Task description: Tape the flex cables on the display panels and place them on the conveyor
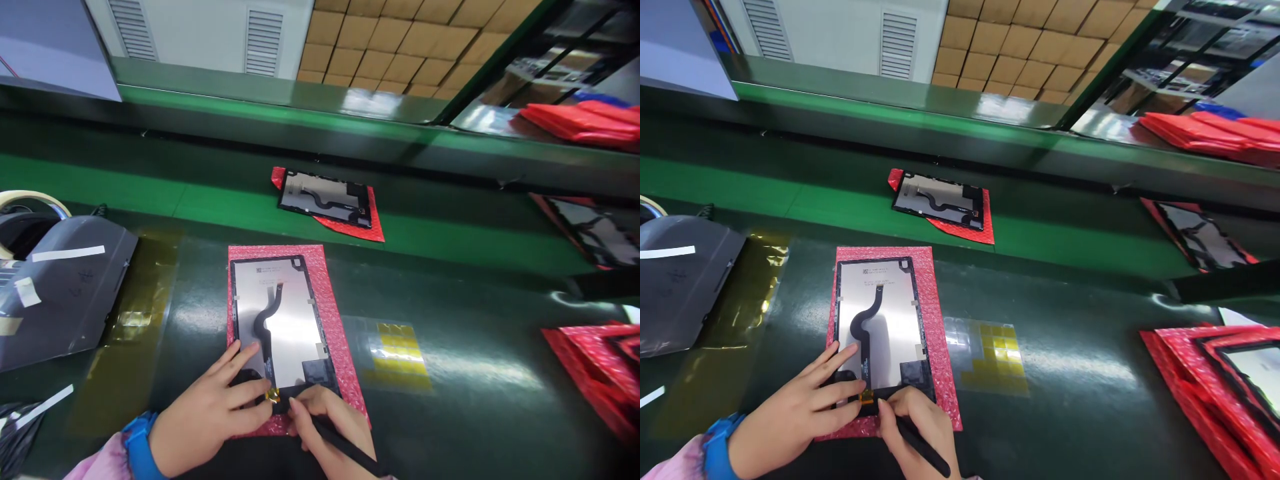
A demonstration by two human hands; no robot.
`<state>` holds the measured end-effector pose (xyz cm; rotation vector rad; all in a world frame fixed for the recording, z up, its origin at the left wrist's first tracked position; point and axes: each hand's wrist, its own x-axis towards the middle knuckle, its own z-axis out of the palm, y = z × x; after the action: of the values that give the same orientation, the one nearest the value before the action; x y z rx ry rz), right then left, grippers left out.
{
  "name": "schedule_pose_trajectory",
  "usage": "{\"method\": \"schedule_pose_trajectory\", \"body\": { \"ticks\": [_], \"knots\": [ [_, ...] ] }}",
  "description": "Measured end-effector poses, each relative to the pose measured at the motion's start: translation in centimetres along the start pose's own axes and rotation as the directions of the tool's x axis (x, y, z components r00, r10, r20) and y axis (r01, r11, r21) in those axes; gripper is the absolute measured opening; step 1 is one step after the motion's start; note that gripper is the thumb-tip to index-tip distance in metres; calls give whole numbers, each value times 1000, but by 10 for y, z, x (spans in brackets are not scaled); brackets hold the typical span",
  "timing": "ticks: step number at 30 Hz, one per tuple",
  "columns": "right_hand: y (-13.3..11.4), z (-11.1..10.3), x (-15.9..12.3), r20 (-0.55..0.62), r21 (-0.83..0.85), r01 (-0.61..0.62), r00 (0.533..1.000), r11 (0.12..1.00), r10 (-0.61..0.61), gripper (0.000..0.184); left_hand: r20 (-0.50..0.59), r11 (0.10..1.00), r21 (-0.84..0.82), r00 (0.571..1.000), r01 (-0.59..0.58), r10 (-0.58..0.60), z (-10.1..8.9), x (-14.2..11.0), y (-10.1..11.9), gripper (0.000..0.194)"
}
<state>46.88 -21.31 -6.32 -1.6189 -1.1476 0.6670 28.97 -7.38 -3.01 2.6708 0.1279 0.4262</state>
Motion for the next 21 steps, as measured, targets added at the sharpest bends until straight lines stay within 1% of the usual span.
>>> {"method": "schedule_pose_trajectory", "body": {
  "ticks": [3,6,8,10,11,12,13,14,15,16,17,18,19,20,21],
  "knots": [
    [0,1,0,-1,-20,-13,1000,1000,13,29,19,1000,6,1000,-1,1,0,-1,1,41],
    [-1,0,-1,7,-34,-30,1000,999,30,30,70,999,-6,997,32,-32,-1,-3,2,49],
    [-1,-5,-2,-1,-47,-53,999,998,53,31,108,999,-4,993,49,-48,-1,-4,2,54],
    [0,-13,-3,-32,-62,-65,997,996,63,24,130,999,-1,990,50,-49,0,-3,0,55],
    [0,-18,-2,-36,-81,-36,999,996,34,19,128,999,0,991,48,-47,0,-3,0,53],
    [0,-22,0,-18,-107,46,999,993,-48,16,121,999,0,991,51,-50,1,-2,-1,51],
    [-2,-26,3,28,-142,175,985,974,-173,18,115,998,0,992,57,-57,1,-2,-1,50],
    [-3,-29,7,110,-178,328,944,928,-313,21,103,997,-4,992,73,-72,1,-2,0,49],
    [-5,-30,12,218,-205,473,876,857,-431,23,85,995,-20,992,94,-92,0,-3,1,48],
    [-8,-31,16,328,-218,587,797,780,-508,23,56,990,-57,990,131,-128,-2,-6,3,48],
    [-9,-31,20,426,-230,661,728,714,-537,22,13,975,-120,982,188,-188,-4,-11,6,48],
    [-10,-31,23,506,-246,706,678,664,-533,20,-46,942,-210,960,262,-278,-8,-19,9,47],
    [-10,-30,25,565,-263,736,642,624,-518,17,-119,876,-328,905,353,-409,-12,-28,12,42],
    [-8,-29,26,603,-273,764,610,585,-514,15,-198,769,-474,799,429,-568,-18,-40,15,35],
    [-5,-28,26,625,-283,788,584,547,-518,13,-255,626,-634,641,454,-723,-24,-53,17,25]
  ]
}}
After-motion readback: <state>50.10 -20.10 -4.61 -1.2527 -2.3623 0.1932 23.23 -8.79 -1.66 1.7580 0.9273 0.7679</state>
